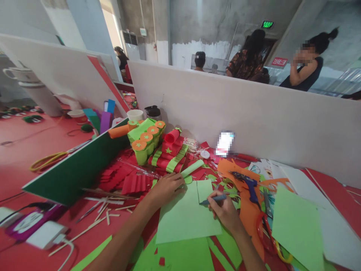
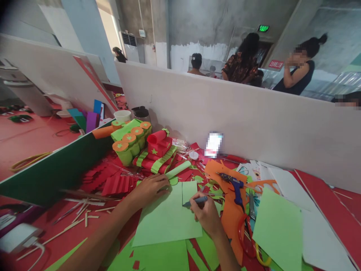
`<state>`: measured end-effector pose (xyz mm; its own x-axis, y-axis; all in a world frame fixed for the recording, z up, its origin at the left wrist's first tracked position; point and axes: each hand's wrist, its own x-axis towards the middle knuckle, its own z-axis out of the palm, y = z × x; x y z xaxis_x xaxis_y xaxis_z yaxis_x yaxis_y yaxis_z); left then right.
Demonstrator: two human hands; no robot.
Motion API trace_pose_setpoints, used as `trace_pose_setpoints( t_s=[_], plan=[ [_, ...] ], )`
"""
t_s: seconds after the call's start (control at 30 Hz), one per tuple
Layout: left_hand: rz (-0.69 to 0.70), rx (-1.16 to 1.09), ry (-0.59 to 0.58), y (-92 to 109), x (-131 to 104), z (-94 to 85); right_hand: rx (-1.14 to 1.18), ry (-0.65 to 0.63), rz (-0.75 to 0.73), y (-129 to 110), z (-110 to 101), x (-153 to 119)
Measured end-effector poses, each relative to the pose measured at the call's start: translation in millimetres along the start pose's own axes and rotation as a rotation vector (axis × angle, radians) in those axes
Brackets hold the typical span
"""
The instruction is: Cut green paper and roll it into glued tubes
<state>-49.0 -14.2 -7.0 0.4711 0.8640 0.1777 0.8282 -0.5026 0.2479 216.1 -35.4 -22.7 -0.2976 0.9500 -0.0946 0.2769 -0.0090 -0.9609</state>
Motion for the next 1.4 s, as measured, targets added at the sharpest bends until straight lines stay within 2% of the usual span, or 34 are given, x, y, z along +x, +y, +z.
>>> trace_pose_setpoints(
  t_s=[0.5,0.93,1.07,1.2,1.33,1.4],
  plan=[
    [-0.018,-0.025,-0.002,1.4,0.5,-1.5,-0.009,-0.07,0.009,-4.5,-0.2,-1.9],
    [-0.034,-0.032,-0.008,4.0,0.9,-5.0,-0.087,-0.144,-0.045,-9.4,-4.4,-3.2],
    [-0.033,-0.027,-0.015,3.1,0.6,-3.8,-0.101,-0.12,-0.049,-9.8,-5.1,-3.1],
    [-0.026,-0.011,-0.008,2.1,0.3,-1.9,-0.125,-0.192,-0.056,-11.1,-5.7,-4.5],
    [-0.021,-0.013,-0.022,3.1,0.6,-3.9,-0.124,-0.169,-0.047,-11.9,-7.2,-5.3],
    [-0.026,-0.013,-0.03,3.8,0.8,-5.4,-0.133,-0.204,-0.047,-12.3,-8.2,-5.3]
  ],
)
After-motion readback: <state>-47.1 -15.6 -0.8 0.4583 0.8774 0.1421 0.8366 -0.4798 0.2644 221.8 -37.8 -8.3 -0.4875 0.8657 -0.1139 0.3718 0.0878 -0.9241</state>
